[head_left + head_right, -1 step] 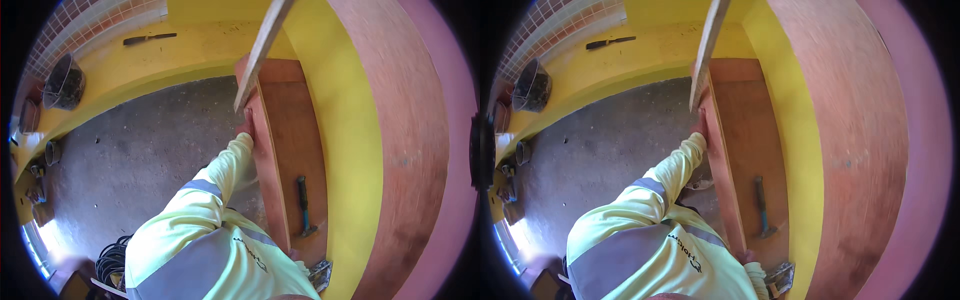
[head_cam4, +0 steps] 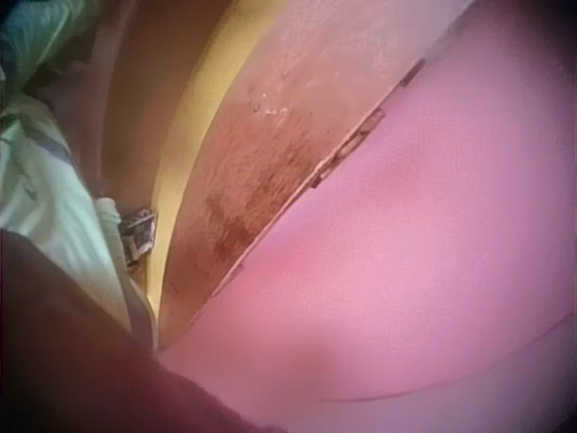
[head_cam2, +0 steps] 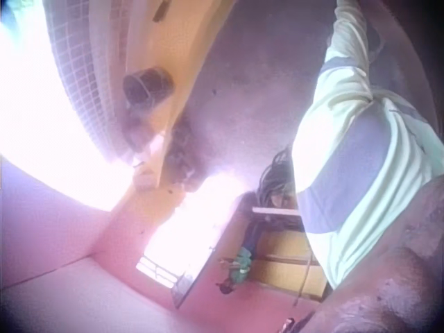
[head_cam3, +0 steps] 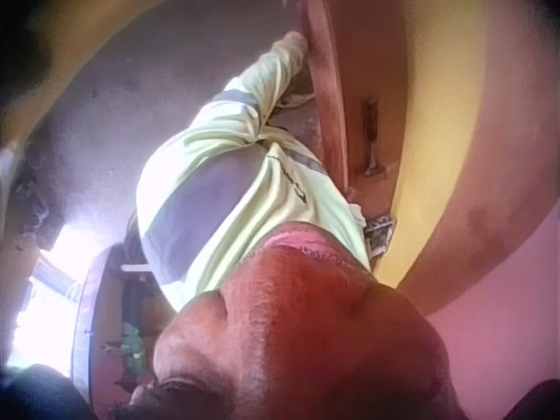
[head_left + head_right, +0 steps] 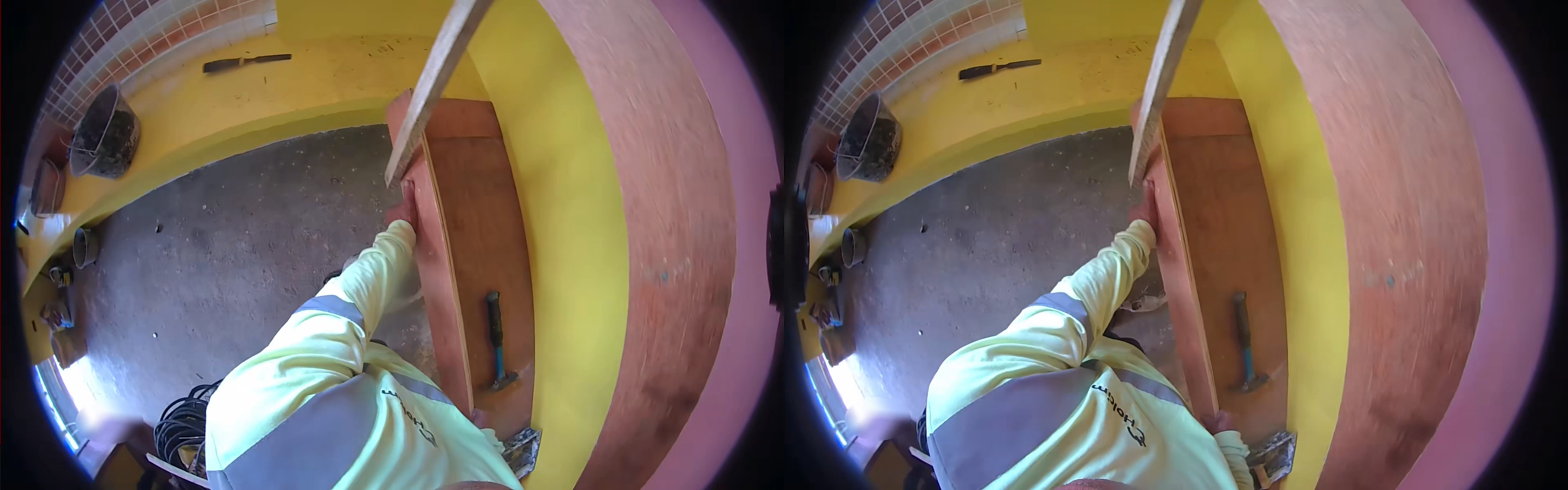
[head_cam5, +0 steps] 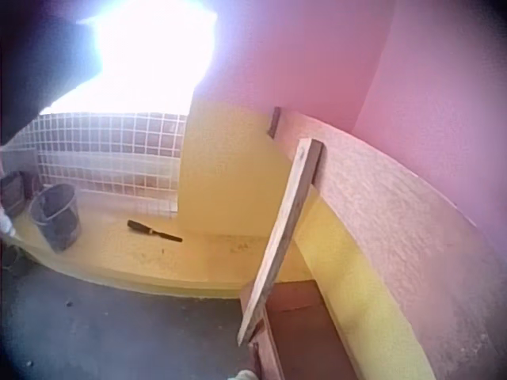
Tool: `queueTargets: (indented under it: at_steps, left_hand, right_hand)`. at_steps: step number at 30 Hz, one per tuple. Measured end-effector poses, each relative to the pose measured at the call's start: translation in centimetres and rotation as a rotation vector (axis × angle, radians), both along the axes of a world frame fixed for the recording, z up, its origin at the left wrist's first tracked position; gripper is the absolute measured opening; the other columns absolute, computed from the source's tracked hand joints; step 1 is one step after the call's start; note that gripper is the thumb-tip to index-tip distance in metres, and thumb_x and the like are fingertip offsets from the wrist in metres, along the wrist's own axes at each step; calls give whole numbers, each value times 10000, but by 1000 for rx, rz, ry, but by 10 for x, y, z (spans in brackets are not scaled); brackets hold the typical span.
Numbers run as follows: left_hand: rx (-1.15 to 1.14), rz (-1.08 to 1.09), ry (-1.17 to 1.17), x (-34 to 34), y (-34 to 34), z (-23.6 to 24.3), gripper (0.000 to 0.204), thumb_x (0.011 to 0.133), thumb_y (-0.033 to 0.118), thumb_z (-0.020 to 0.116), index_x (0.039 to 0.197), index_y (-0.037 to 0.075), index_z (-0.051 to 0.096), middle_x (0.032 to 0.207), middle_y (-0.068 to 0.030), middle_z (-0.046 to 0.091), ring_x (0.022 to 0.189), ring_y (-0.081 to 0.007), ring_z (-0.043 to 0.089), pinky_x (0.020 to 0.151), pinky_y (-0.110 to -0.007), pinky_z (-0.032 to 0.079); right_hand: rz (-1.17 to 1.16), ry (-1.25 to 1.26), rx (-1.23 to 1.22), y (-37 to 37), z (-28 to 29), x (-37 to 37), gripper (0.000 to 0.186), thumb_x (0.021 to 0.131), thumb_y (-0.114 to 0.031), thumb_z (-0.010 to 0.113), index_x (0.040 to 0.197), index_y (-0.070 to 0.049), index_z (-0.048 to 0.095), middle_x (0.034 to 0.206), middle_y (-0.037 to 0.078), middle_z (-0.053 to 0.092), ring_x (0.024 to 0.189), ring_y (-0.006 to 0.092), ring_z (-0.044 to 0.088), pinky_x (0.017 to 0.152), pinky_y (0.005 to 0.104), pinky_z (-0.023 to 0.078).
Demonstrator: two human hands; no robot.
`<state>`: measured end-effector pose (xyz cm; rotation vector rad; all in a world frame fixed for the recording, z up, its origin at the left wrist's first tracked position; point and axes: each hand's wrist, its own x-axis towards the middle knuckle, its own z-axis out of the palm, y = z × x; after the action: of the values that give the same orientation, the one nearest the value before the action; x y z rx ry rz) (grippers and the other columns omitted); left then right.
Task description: The person positions long wooden boards onto a frame, aligns them with a small wooden block, and hammers nails into the joints to secure the structure.
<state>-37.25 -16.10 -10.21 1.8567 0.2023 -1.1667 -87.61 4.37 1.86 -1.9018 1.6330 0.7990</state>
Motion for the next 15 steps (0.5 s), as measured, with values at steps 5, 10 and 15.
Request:
queueTargets:
  at_steps: [5,10,15]
  left_hand:
    - [31,-30,31,13,-10,-4,1078,710,830,208,1089,-121,545,1115,-370,491,1149,-442,438,982,-400,334]
    - [-4,-4,15,20,-21,-23,1097,681,844,269,1039,-152,555,1092,-380,496,1148,-427,447,978,-374,341]
    - [3,-10,-41,25,-27,-19,1093,693,841,231,1020,-146,568,1067,-381,505,1126,-436,460,973,-382,344]
  right_hand:
    - [-88,-46,-62,-1,5,28,405,580,-371,748,719,-4,648,698,221,619,635,354,624,570,436,474]
    - [7,19,-101,-24,-13,39,283,629,-289,695,718,-23,662,717,220,627,651,361,628,574,445,482]
    - [89,65,-21,-41,-30,28,260,635,-275,680,713,-28,664,710,216,626,647,359,628,576,448,484]
